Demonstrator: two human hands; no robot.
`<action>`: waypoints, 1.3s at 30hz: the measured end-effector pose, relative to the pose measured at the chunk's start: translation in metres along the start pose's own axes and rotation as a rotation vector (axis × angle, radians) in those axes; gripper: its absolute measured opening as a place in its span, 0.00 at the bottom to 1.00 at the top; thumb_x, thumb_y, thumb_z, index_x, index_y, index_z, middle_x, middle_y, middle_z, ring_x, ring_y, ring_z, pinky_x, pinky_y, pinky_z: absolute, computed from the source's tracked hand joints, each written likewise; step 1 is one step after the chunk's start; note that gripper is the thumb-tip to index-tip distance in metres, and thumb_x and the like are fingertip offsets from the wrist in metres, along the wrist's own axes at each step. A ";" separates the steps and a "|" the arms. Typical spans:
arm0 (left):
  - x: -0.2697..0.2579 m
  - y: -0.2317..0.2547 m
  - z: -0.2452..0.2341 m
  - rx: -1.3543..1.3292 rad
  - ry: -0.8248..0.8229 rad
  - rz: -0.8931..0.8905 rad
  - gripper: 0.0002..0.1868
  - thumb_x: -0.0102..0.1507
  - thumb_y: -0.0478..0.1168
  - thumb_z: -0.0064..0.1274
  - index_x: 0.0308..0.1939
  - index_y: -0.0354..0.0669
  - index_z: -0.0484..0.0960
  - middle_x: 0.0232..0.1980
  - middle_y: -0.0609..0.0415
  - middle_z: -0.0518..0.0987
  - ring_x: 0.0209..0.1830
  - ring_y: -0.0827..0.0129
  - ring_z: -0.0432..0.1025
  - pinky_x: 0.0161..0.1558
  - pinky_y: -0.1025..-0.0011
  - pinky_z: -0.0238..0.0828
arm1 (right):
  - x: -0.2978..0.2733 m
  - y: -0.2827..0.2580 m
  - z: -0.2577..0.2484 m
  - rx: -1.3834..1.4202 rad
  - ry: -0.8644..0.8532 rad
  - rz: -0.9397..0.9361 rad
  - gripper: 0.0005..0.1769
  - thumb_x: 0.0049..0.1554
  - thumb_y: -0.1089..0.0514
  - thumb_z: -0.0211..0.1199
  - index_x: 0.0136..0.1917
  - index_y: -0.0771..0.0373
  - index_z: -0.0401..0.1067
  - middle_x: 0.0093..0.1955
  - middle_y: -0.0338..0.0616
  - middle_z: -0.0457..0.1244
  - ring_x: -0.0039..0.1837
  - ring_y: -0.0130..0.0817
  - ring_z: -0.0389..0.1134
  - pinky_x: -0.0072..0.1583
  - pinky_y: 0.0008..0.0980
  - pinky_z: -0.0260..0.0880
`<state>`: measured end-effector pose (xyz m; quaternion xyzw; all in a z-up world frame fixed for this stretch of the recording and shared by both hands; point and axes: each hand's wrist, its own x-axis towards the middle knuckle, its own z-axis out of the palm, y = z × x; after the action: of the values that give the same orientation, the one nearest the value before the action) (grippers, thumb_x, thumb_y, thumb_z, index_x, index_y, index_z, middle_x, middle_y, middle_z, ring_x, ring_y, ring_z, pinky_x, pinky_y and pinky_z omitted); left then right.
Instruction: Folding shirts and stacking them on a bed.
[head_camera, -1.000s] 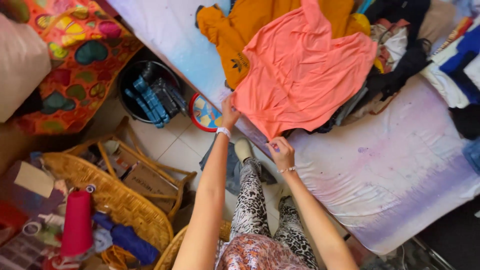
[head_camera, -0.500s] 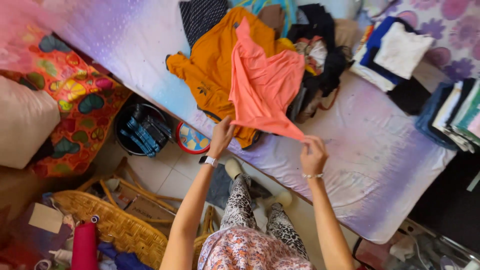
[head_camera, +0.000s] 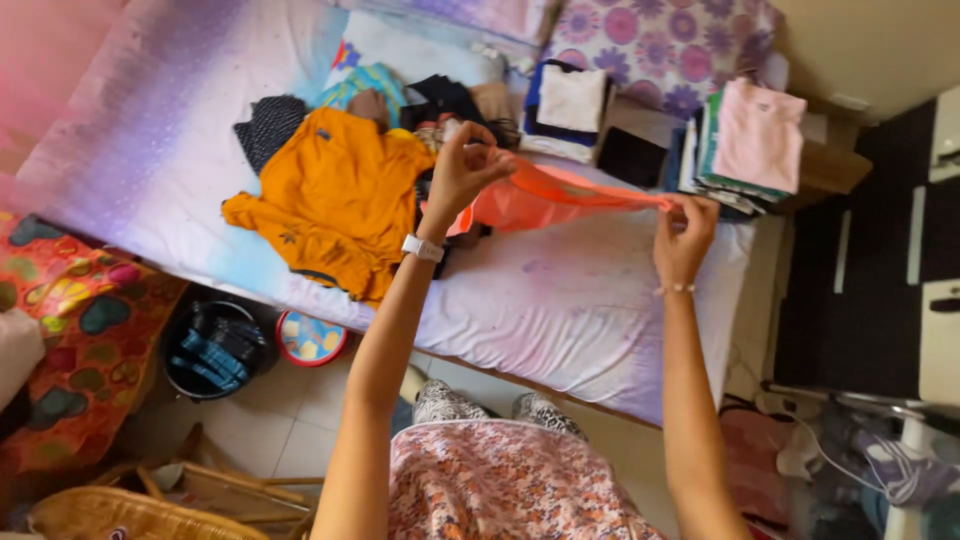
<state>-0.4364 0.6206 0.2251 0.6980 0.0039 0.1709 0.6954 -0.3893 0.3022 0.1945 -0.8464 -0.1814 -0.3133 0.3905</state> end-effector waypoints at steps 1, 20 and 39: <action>0.001 0.002 0.017 0.002 -0.015 0.009 0.21 0.48 0.42 0.64 0.37 0.51 0.67 0.24 0.64 0.74 0.21 0.83 0.62 0.25 0.86 0.58 | 0.001 0.019 -0.010 -0.004 0.017 0.004 0.06 0.47 0.66 0.61 0.41 0.62 0.71 0.41 0.45 0.55 0.41 0.45 0.60 0.41 0.33 0.64; -0.003 0.074 0.217 0.280 -0.031 0.326 0.07 0.53 0.35 0.56 0.35 0.45 0.79 0.27 0.63 0.77 0.27 0.80 0.71 0.30 0.82 0.67 | 0.019 0.132 -0.188 0.266 -0.168 0.407 0.07 0.50 0.68 0.51 0.41 0.63 0.69 0.36 0.39 0.63 0.37 0.21 0.63 0.39 0.19 0.64; 0.033 0.099 0.203 0.440 -0.324 0.339 0.02 0.58 0.32 0.45 0.31 0.41 0.69 0.34 0.51 0.70 0.15 0.68 0.73 0.14 0.81 0.54 | 0.059 0.059 -0.236 -0.041 -0.284 0.145 0.05 0.51 0.71 0.54 0.42 0.67 0.68 0.37 0.43 0.63 0.40 0.30 0.63 0.42 0.26 0.61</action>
<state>-0.3791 0.4289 0.3337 0.8404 -0.1863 0.1659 0.4812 -0.4053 0.0857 0.3199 -0.9009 -0.1666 -0.1652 0.3651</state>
